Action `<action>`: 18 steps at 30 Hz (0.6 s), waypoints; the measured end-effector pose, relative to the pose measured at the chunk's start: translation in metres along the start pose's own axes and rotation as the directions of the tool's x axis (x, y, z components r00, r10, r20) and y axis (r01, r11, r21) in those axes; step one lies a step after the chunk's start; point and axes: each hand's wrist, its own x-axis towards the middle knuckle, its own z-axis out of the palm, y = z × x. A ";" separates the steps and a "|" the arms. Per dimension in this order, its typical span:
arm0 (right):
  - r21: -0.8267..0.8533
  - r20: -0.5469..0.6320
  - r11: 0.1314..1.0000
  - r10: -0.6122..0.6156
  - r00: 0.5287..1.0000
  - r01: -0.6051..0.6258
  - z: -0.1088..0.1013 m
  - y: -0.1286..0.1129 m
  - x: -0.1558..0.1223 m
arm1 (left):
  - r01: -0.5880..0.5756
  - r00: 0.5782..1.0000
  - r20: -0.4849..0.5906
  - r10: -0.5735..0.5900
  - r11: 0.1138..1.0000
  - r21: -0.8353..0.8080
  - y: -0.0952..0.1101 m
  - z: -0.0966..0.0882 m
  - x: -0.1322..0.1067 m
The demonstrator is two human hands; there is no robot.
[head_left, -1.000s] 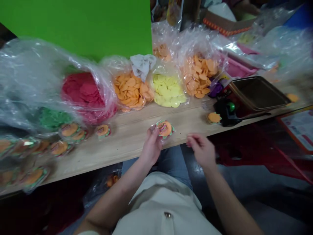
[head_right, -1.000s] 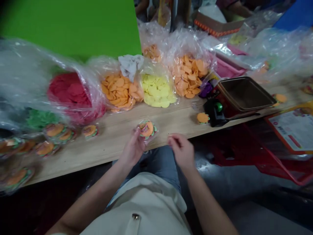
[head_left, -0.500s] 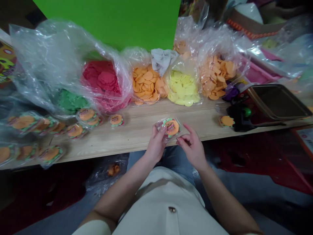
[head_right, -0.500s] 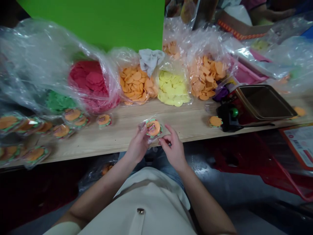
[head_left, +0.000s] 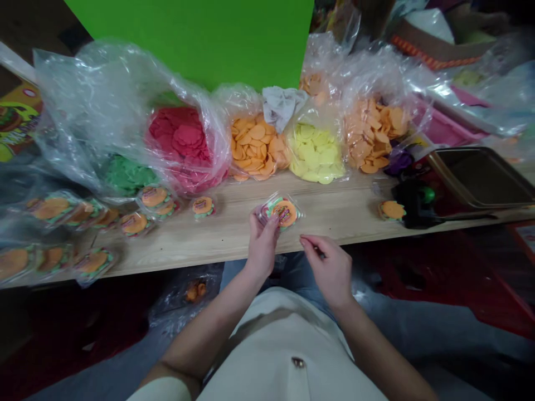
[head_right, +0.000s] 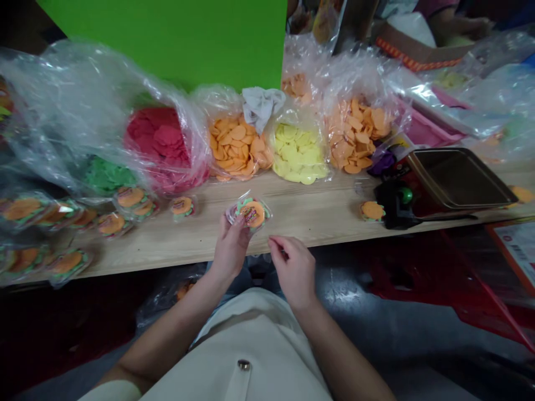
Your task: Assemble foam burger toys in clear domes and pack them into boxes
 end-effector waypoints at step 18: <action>0.091 0.854 0.988 -0.144 0.501 0.129 0.095 0.024 0.007 | -0.139 0.872 -0.484 0.078 0.986 -0.091 0.087 -0.156 -0.058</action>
